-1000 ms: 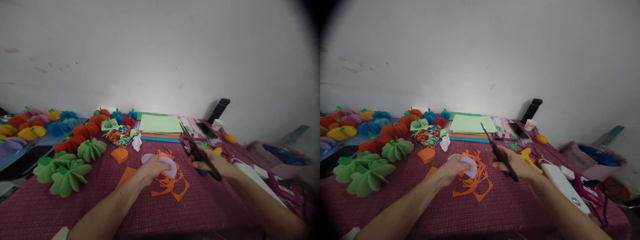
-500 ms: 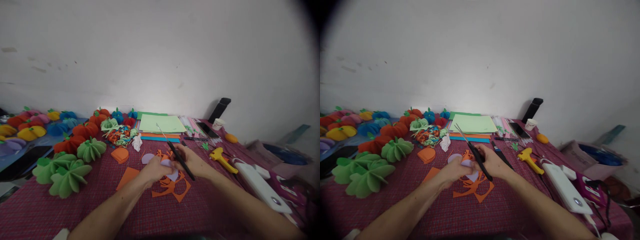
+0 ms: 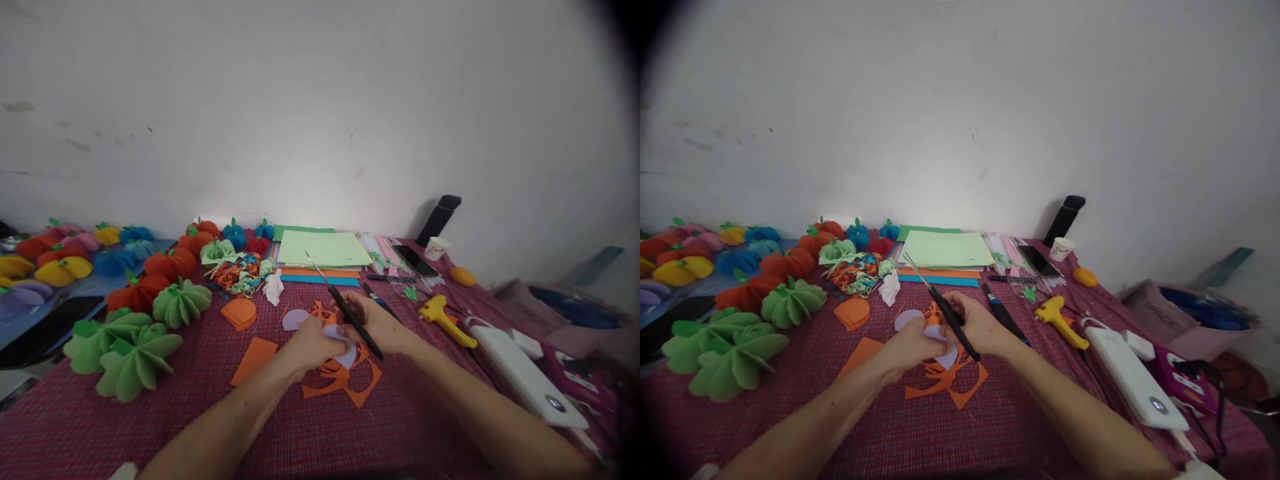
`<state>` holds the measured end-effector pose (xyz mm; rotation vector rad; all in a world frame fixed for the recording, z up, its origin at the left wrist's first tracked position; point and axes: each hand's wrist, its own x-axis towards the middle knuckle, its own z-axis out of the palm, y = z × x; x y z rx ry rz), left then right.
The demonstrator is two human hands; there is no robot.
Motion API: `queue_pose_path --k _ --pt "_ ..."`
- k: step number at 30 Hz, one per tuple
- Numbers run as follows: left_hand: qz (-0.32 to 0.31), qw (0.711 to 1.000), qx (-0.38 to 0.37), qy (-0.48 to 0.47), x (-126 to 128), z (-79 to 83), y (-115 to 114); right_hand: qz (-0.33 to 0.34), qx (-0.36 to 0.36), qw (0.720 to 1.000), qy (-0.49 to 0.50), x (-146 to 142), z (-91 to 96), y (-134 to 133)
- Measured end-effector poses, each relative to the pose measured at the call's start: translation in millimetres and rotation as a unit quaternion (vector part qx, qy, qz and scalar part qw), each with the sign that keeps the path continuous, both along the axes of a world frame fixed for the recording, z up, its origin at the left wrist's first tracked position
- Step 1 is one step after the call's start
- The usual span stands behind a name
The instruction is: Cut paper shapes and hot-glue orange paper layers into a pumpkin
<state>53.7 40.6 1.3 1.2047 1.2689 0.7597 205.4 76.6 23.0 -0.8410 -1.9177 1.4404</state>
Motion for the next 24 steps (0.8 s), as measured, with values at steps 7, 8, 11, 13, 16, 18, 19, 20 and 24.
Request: queue_pose_path --k 7,8,11,13,16,18,19,20,24 --pt "0.0 0.995 0.06 -0.077 -2 9.0 1 -0.053 0.003 0.997 0.052 3 4.7 3" --pt "0.01 0.99 0.067 -0.119 -1 10.7 1 -0.069 0.004 0.995 0.068 3 6.0 3" --pt "0.072 0.965 0.099 -0.23 0 13.1 3 -0.119 0.005 0.985 0.123 0 9.0 4" --pt "0.108 0.948 0.121 -0.273 0 13.1 4 -0.143 0.012 0.977 0.155 -5 9.8 2" --pt "0.14 0.931 0.141 -0.305 0 13.4 4 -0.168 0.03 0.967 0.189 -15 9.6 -3" --pt "0.152 0.926 0.148 -0.313 0 14.4 3 -0.19 0.035 0.961 0.198 -22 8.7 -6" --pt "0.157 0.923 0.148 -0.318 0 14.9 3 -0.199 0.036 0.958 0.201 -25 8.1 -7" --pt "0.163 0.92 0.147 -0.324 0 15.5 3 -0.206 0.038 0.956 0.206 -28 7.4 -8" --pt "0.189 0.908 0.134 -0.348 0 16.4 4 -0.214 0.038 0.952 0.214 -37 4.6 -9"
